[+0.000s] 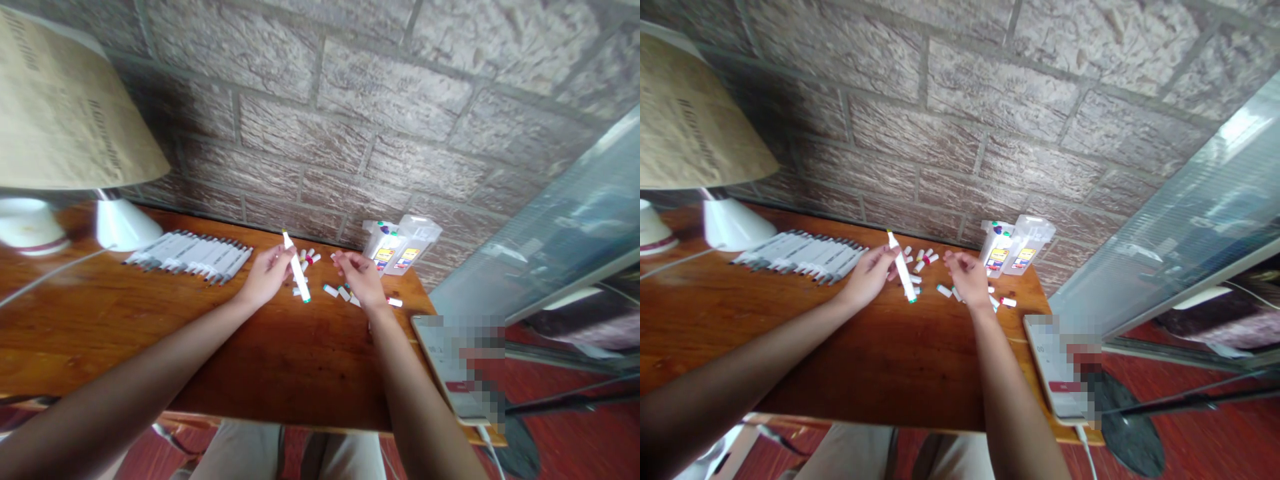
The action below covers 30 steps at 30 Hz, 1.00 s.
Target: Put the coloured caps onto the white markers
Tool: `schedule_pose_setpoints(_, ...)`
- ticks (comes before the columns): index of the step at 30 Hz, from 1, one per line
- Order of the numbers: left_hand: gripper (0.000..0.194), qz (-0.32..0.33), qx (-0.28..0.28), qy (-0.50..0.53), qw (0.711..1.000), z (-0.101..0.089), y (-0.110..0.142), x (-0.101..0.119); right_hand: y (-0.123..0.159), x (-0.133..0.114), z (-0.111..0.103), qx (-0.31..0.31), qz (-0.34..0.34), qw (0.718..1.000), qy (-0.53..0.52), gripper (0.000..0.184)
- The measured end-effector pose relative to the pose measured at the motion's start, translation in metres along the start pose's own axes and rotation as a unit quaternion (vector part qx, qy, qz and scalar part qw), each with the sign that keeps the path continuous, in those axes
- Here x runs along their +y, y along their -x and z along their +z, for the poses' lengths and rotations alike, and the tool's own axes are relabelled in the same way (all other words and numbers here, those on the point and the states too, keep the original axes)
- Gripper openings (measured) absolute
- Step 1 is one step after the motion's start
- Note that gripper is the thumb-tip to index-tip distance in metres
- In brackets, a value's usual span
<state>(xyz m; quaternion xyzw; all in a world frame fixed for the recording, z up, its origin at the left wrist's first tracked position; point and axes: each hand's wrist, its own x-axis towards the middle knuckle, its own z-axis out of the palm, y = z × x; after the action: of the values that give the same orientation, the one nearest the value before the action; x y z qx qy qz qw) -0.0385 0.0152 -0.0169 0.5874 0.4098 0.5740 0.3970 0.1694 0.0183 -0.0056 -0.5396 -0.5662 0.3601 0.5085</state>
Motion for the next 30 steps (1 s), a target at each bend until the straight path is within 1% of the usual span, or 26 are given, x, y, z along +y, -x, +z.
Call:
schedule_pose_setpoints(1,0.052,-0.001,0.012,-0.004,1.0,0.0,0.0,-0.001,-0.003,0.002,-0.006,0.012,-0.007,0.999,0.038,0.045)
schedule_pose_setpoints(2,0.052,-0.002,0.017,-0.008,1.0,-0.001,-0.001,-0.002,-0.004,0.005,-0.012,0.009,-0.012,0.997,0.077,0.042)
schedule_pose_setpoints(4,0.052,-0.002,0.014,-0.009,1.0,0.0,0.0,-0.004,-0.005,0.008,-0.018,-0.016,-0.015,0.99,0.14,0.034)
schedule_pose_setpoints(6,0.052,-0.001,0.001,-0.007,1.0,0.001,0.001,-0.004,-0.002,0.011,-0.019,-0.053,-0.014,0.982,0.179,0.028)
schedule_pose_setpoints(9,0.048,0.011,-0.024,-0.011,1.0,0.003,0.005,-0.002,0.003,0.015,-0.016,-0.105,-0.008,0.971,0.216,0.024)
schedule_pose_setpoints(12,0.045,0.022,-0.047,-0.017,0.999,0.005,0.008,-0.003,0.005,0.019,-0.015,-0.155,-0.014,0.959,0.237,0.009)
schedule_pose_setpoints(14,0.045,0.018,-0.057,-0.018,0.998,0.006,0.01,-0.005,0.005,0.022,-0.015,-0.167,-0.021,0.956,0.24,0.005)
schedule_pose_setpoints(18,0.046,0.004,-0.086,-0.023,0.996,0.006,0.012,-0.012,0.005,0.02,-0.014,-0.173,-0.029,0.954,0.241,0.008)
schedule_pose_setpoints(20,0.046,0.033,-0.085,-0.066,0.994,0.005,0.012,-0.013,0.004,0.014,-0.01,-0.138,-0.044,0.965,0.22,0.007)
schedule_pose_setpoints(22,0.042,0.075,-0.081,-0.124,0.986,0.004,0.011,-0.012,0.003,0.006,-0.007,-0.056,-0.054,0.985,0.155,0.01)
schedule_pose_setpoints(24,0.038,0.103,-0.092,-0.167,0.976,0.002,0.01,-0.009,0.003,-0.004,-0.004,0.033,-0.043,0.998,0.04,0.022)
schedule_pose_setpoints(25,0.038,0.111,-0.1,-0.178,0.973,0.002,0.01,-0.008,0.003,-0.009,-0.003,0.062,-0.032,0.997,-0.025,0.03)
schedule_pose_setpoints(27,0.038,0.125,-0.118,-0.194,0.966,0.002,0.011,-0.007,0.003,-0.017,-0.003,0.094,-0.017,0.985,-0.144,0.042)
schedule_pose_setpoints(28,0.039,0.133,-0.126,-0.203,0.962,0.002,0.011,-0.007,0.003,-0.021,-0.003,0.102,-0.016,0.977,-0.188,0.046)
schedule_pose_setpoints(30,0.039,0.145,-0.143,-0.218,0.954,0.002,0.012,-0.008,0.004,-0.025,-0.004,0.117,-0.021,0.962,-0.244,0.048)
